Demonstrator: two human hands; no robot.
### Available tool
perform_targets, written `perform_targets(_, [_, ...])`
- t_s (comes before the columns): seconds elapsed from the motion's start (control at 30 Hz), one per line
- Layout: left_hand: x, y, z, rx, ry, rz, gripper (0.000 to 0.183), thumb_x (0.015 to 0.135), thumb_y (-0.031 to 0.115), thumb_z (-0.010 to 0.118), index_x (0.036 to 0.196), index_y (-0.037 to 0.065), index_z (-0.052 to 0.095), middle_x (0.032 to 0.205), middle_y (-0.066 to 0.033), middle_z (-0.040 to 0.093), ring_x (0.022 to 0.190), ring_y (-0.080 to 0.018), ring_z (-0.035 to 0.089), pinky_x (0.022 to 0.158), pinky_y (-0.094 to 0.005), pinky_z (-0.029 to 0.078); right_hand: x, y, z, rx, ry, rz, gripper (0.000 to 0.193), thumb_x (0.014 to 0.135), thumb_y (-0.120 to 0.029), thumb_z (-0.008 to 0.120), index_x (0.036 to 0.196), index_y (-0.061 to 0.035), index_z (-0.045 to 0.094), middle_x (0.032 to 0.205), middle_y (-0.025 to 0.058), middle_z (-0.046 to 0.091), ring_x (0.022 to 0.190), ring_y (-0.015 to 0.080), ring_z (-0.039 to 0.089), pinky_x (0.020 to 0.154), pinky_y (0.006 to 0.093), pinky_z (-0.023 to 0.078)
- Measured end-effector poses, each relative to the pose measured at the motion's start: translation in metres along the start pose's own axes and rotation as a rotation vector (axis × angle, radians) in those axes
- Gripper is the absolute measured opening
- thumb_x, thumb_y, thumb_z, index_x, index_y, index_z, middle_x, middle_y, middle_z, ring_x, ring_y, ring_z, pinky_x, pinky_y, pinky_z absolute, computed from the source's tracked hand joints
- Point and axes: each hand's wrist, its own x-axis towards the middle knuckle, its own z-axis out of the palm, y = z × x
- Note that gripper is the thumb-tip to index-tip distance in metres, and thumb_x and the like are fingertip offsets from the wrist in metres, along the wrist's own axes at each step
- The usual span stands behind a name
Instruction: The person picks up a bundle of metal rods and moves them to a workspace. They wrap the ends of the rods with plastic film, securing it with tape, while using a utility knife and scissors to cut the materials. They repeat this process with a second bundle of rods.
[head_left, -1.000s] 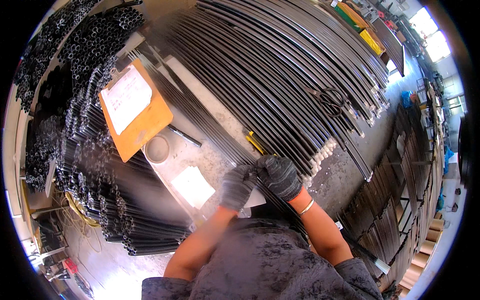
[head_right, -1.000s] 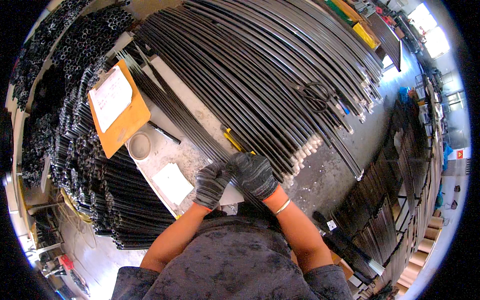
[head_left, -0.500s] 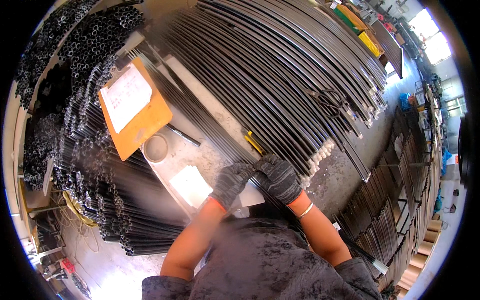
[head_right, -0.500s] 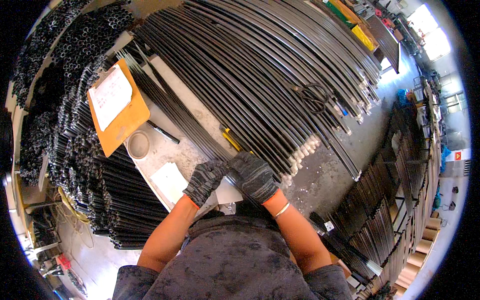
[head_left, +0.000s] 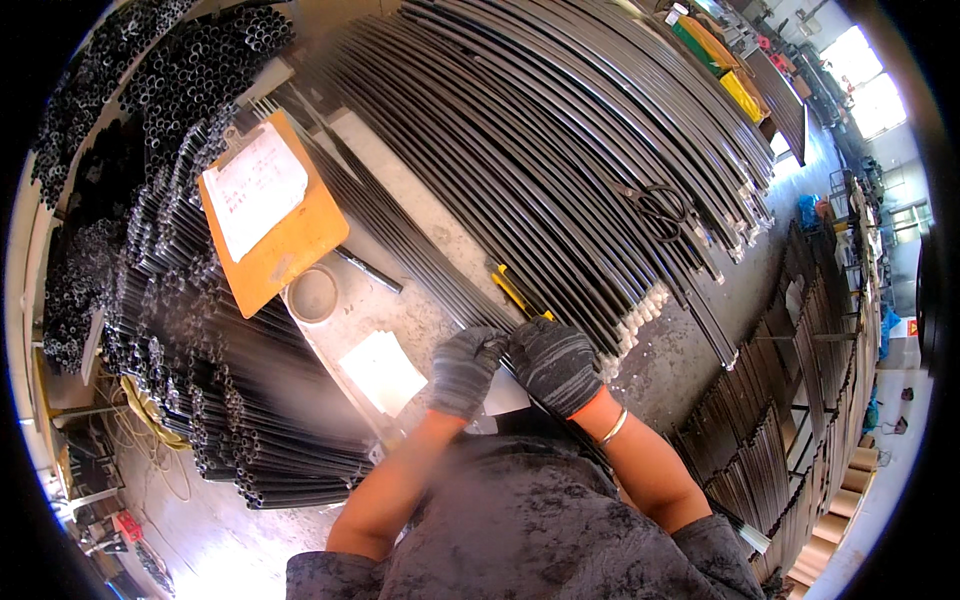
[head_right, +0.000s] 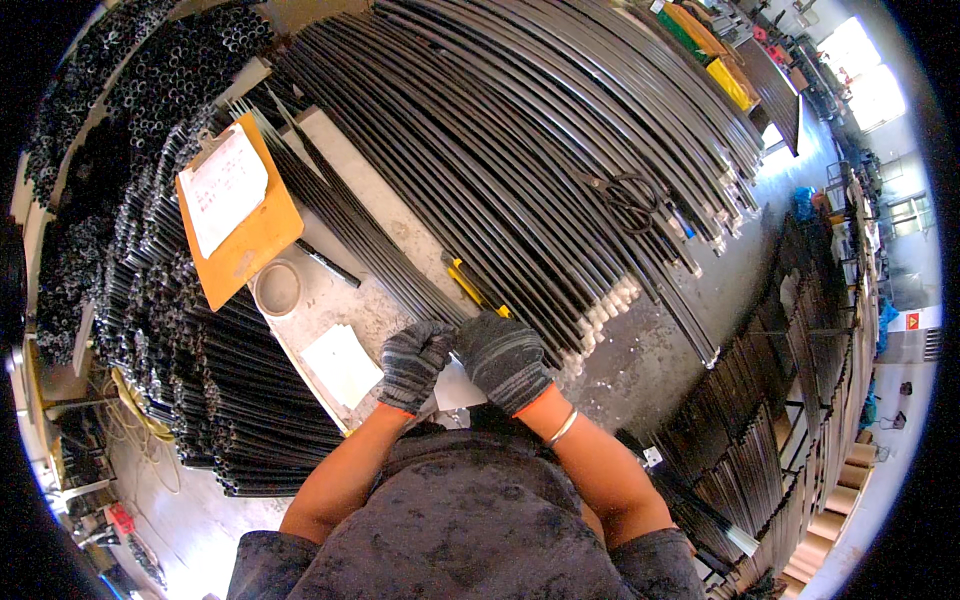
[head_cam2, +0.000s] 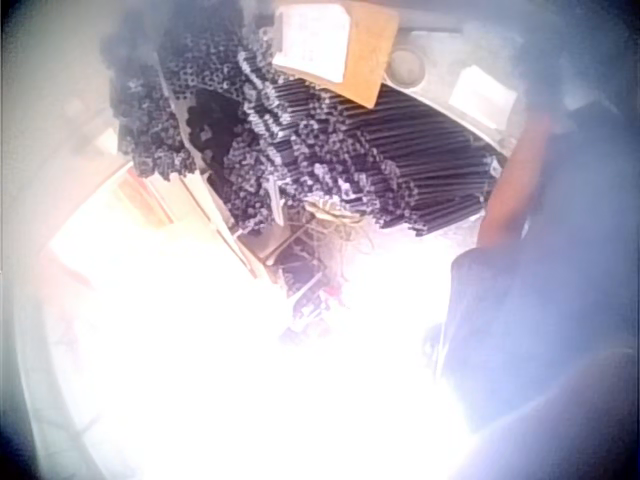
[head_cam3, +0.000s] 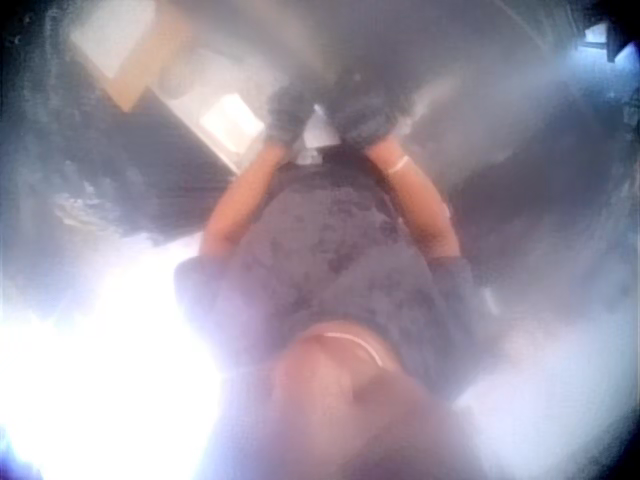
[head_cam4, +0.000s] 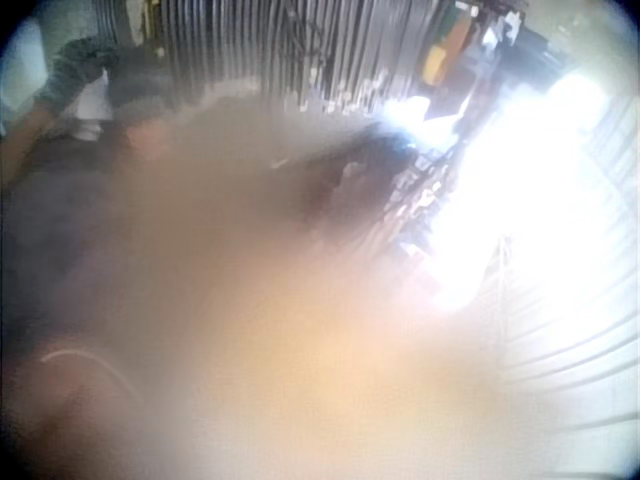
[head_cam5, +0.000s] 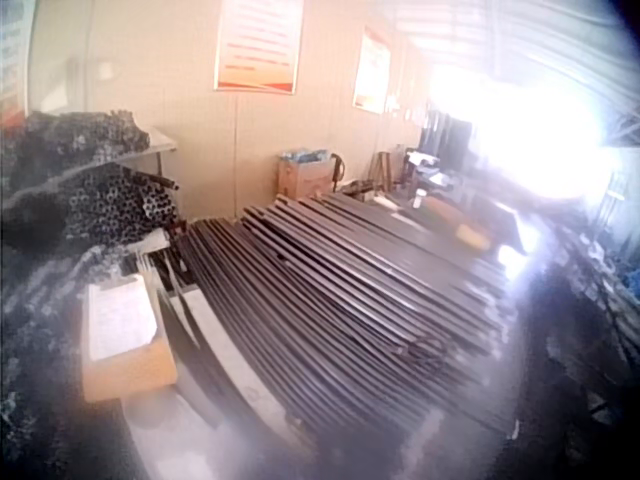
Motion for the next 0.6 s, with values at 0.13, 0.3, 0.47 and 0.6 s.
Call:
perform_targets(0.13, [0.003, -0.003, 0.004, 0.112, -0.038, -0.016, 0.015, 0.082, 0.009, 0.059, 0.093, 0.001, 0.064, 0.084, -0.0165, 0.065, 0.075, -0.0305, 0.062, 0.068, -0.0352, 0.05, 0.004, -0.001, -0.013, 0.268, 0.022, 0.06, 0.013, 0.074, -0.015, 0.064, 0.076, -0.0028, 0.063, 0.068, 0.0193, 0.059, 0.065, 0.0346, 0.058, 0.06, 0.0414, 0.046])
perform_targets(0.3, [0.003, -0.001, 0.008, 0.192, 0.015, 0.085, 0.017, 0.082, 0.014, 0.061, 0.093, 0.001, 0.063, 0.089, -0.0187, 0.064, 0.081, -0.0348, 0.061, 0.072, -0.0391, 0.049, 0.003, 0.019, 0.001, 0.491, -0.12, 0.132, 0.015, 0.075, -0.016, 0.064, 0.078, -0.0012, 0.062, 0.068, 0.0205, 0.058, 0.064, 0.0357, 0.057, 0.06, 0.0394, 0.046])
perform_targets(0.47, [0.006, -0.015, 0.013, 0.113, -0.018, 0.047, 0.017, 0.083, 0.014, 0.059, 0.093, 0.0, 0.062, 0.09, -0.0194, 0.063, 0.082, -0.0346, 0.061, 0.072, -0.0393, 0.049, -0.004, 0.015, 0.007, 0.42, -0.082, 0.134, 0.021, 0.076, -0.025, 0.064, 0.078, -0.0043, 0.062, 0.074, 0.0182, 0.06, 0.07, 0.0361, 0.059, 0.062, 0.0431, 0.047])
perform_targets(0.6, [0.007, 0.0, 0.003, -0.102, -0.075, 0.009, 0.016, 0.084, 0.014, 0.058, 0.091, 0.001, 0.063, 0.088, -0.0186, 0.063, 0.079, -0.034, 0.061, 0.07, -0.0391, 0.048, 0.003, 0.009, -0.007, 0.087, -0.019, -0.088, 0.017, 0.077, -0.022, 0.061, 0.078, -0.0053, 0.062, 0.073, 0.0147, 0.06, 0.068, 0.0317, 0.059, 0.06, 0.0418, 0.047])
